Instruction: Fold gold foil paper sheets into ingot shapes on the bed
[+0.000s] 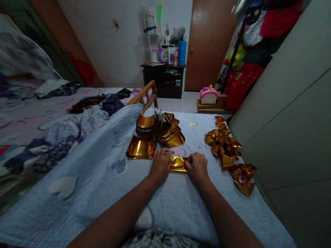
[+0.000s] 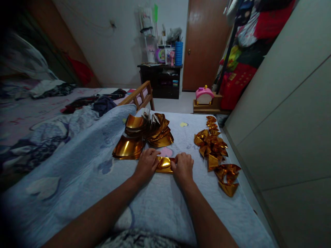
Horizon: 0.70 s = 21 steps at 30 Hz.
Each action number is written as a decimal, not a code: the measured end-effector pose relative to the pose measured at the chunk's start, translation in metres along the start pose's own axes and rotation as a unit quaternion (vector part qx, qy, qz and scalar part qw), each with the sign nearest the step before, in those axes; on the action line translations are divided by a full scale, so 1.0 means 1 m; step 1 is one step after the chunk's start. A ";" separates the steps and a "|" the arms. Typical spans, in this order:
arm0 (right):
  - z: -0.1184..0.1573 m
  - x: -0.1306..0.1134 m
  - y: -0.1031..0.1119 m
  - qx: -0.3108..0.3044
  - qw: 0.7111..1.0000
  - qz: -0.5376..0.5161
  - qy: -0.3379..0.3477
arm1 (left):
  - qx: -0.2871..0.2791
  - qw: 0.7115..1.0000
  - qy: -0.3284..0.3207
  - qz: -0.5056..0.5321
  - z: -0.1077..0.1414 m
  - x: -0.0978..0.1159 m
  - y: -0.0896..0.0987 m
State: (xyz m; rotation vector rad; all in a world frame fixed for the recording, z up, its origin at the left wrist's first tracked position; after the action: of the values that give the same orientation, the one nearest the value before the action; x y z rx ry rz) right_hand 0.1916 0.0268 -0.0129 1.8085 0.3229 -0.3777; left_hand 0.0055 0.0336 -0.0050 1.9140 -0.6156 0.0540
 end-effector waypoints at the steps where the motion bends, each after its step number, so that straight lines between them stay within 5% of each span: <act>1: 0.000 0.000 0.000 0.007 1.000 -0.003 -0.002 | -0.010 1.000 -0.026 0.004 0.000 0.000 -0.001; 7: 0.002 -0.003 0.001 0.022 0.999 -0.024 0.020 | -0.091 0.986 -0.141 0.010 0.002 0.002 -0.008; 14: 0.001 -0.008 0.003 -0.038 0.987 -0.064 0.142 | -0.096 0.985 -0.143 -0.013 0.009 0.011 0.001; 21: 0.007 -0.014 0.009 -0.049 0.985 -0.039 0.161 | -0.150 0.979 -0.127 -0.050 0.016 0.026 0.011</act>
State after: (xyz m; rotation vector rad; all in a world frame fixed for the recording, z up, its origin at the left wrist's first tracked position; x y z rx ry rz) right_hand 0.1819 0.0178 -0.0007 1.7617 0.6283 -0.1188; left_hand 0.0192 0.0069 0.0052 1.6666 -0.6563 -0.3355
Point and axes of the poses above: each hand's wrist, its own z-axis away from the middle knuckle, its own y-axis out of the back of the hand, x = y × z, the point moved 2 cm from there along -z, towards the middle knuckle, and after that the axes turned 6 degrees about x, right-handed, at the moved point
